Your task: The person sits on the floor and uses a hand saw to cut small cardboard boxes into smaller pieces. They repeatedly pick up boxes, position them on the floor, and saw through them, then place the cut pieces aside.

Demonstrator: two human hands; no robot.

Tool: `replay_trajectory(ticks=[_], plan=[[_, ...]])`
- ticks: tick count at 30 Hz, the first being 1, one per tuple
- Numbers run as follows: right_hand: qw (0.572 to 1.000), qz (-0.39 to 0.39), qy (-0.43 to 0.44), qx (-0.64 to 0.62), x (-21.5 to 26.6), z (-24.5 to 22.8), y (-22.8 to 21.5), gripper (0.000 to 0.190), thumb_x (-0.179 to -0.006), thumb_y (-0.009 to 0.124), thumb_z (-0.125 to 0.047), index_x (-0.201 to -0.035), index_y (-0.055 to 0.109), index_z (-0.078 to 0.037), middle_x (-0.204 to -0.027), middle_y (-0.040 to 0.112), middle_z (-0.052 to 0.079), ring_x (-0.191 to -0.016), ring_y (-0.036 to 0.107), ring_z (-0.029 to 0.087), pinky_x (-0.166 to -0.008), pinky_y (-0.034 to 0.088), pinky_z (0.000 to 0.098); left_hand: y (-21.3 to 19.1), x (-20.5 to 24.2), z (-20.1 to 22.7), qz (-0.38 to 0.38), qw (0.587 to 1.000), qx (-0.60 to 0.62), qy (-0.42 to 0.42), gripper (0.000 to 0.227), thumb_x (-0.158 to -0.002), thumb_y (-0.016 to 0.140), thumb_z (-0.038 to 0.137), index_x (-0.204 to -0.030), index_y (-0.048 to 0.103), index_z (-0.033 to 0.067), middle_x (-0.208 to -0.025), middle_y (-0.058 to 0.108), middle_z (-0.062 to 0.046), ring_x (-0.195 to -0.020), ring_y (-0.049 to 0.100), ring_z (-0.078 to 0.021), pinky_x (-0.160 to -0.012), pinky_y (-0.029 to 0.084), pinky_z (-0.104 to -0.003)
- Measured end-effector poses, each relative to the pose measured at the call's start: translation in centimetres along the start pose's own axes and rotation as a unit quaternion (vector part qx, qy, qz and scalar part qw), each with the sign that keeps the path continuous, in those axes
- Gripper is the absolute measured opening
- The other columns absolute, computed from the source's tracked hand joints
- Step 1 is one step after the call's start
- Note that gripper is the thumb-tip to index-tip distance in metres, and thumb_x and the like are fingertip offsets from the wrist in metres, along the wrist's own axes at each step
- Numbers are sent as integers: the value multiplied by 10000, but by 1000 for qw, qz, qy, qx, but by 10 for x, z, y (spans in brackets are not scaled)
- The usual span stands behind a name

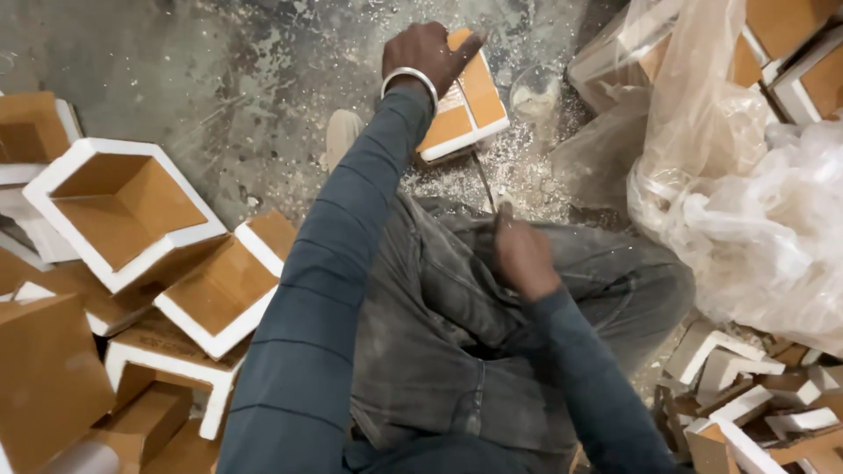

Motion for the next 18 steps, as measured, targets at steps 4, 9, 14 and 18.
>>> replay_trajectory(ticks=[4, 9, 14, 18], plan=[[999, -50, 21, -2, -103, 24, 69, 251, -1041, 461, -176, -1123, 622, -1, -896, 712, 250, -841, 684, 468, -727, 531, 574, -3, 4, -6, 13, 1000, -1, 20, 840, -905, 481, 828, -748, 769, 55, -677, 694, -210, -612, 702, -362, -573, 562, -498], [999, -36, 30, 2, -118, 23, 65, 317, -1060, 423, -214, -1182, 618, 4, -953, 711, 253, -886, 687, 470, -752, 537, 584, -4, -3, 1, 18, 1000, 14, 1, 821, -878, 502, 821, -727, 774, 61, -674, 693, -201, -607, 696, -372, -577, 570, -514], [998, -53, 3, -40, -28, 8, 37, 414, -1015, 438, -164, -1324, 505, 104, -899, 708, 283, -840, 681, 471, -730, 534, 576, -5, -3, -2, -36, 999, 14, -14, 834, -871, 501, 838, -762, 771, 56, -662, 696, -185, -589, 703, -345, -569, 576, -487], [998, -62, 1, -1, -100, 35, 93, 355, -947, 523, -208, -1188, 580, 45, -947, 715, 261, -883, 688, 464, -734, 546, 568, -14, -5, 6, -122, 991, 11, -56, 860, -863, 476, 856, -749, 768, 55, -673, 710, -165, -601, 712, -303, -566, 567, -474]])
Point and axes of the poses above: each hand's wrist, its own x-axis away from the middle knuckle, its own y-axis out of the palm, z = x × y, the point moved 3 cm from there along -x, towards the middle knuckle
